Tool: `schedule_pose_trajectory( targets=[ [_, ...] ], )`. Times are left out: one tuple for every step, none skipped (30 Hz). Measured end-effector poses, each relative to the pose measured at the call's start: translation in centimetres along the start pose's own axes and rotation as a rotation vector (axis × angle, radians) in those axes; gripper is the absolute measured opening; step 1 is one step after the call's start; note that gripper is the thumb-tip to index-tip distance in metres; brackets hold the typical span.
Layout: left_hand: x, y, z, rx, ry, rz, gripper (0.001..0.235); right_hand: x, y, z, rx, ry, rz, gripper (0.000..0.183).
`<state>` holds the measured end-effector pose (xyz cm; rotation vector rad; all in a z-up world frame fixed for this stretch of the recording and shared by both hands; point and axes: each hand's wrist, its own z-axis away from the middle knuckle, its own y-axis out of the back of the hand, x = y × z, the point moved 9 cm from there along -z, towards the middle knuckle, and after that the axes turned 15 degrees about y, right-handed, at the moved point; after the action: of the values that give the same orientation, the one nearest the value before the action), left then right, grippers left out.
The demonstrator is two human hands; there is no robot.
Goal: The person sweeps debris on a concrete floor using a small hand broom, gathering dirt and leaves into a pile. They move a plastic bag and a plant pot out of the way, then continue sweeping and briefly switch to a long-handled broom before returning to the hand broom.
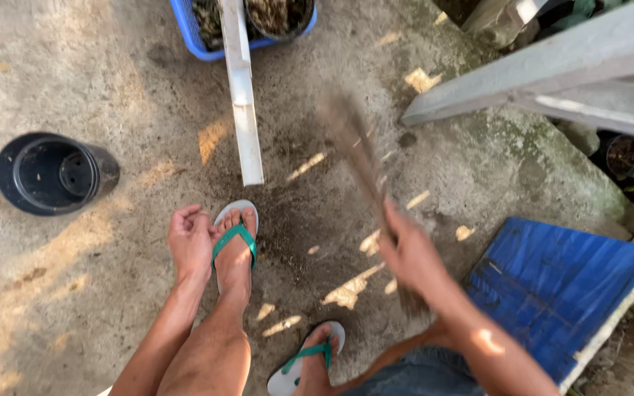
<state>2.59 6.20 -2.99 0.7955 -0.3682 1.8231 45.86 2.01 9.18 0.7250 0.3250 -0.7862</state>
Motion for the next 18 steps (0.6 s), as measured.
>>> schedule_pose_trajectory(
  targets=[
    [-0.8,0.0,0.5,-0.009,0.023,-0.026,0.024,0.5,1.7,-1.7,0.058,-0.085,-0.019,0.082],
    [-0.8,-0.5,0.5,-0.021,0.026,-0.046,0.024,-1.9,4.6,-4.6,0.183,0.146,0.025,0.08],
    [-0.8,-0.9,0.4,-0.033,0.029,-0.066,0.024,-4.3,6.9,-6.6,0.31,0.377,0.07,0.079],
    [-1.0,-1.0,0.7,-0.047,0.034,-0.083,0.024,-4.4,8.0,-9.2,0.331,0.332,0.076,0.077],
    [-1.2,-1.1,0.8,-0.061,0.039,-0.101,0.025,-4.4,8.6,-11.3,0.353,0.286,0.083,0.076],
    [-1.6,-1.1,1.0,-0.075,0.049,-0.119,0.025,-4.7,7.8,-12.8,0.315,0.303,0.147,0.077],
    [-1.5,-0.9,1.1,-0.086,0.022,-0.113,0.026,-5.1,6.7,-14.0,0.277,0.318,0.211,0.079],
    [-1.7,-0.1,1.5,-0.1,0.005,-0.114,0.027,-5.1,5.1,-14.0,0.233,0.323,0.272,0.081],
    [-1.9,0.7,1.9,-0.113,-0.012,-0.115,0.028,-4.1,2.6,-13.3,0.105,0.244,0.31,0.08],
    [-1.7,1.3,1.8,-0.106,-0.029,-0.115,0.028,-3.0,0.6,-11.9,-0.012,0.172,0.351,0.079],
    [-1.5,2.2,2.0,-0.1,-0.046,-0.114,0.028,-4.2,0.1,-9.4,0.049,0.377,0.336,0.081],
    [-1.9,3.7,2.9,-0.082,-0.049,-0.11,0.027,-5.4,-0.6,-6.3,0.093,0.582,0.321,0.083],
    [-2.9,5.7,4.0,-0.015,0.002,-0.131,0.028,-4.0,-2.0,-4.0,-0.019,0.503,0.246,0.08],
    [-2.9,6.8,3.9,0.031,0.035,-0.157,0.028,-2.8,-2.3,-2.5,-0.102,0.424,0.167,0.077],
    [-2.7,7.6,3.7,0.077,0.067,-0.182,0.029,-1.8,-1.1,-2.0,-0.063,0.318,0.096,0.078],
    [-2.5,8.3,4.2,0.071,0.048,-0.189,0.027,-0.6,-0.2,-1.3,-0.042,0.207,0.025,0.079],
    [-2.2,8.8,4.7,0.065,0.028,-0.196,0.026,0.5,0.6,-1.0,-0.021,0.097,-0.045,0.081],
    [-1.8,9.3,5.2,0.061,-0.001,-0.198,0.025,-0.1,2.2,-1.7,0.078,0.145,-0.009,0.08]
  ],
)
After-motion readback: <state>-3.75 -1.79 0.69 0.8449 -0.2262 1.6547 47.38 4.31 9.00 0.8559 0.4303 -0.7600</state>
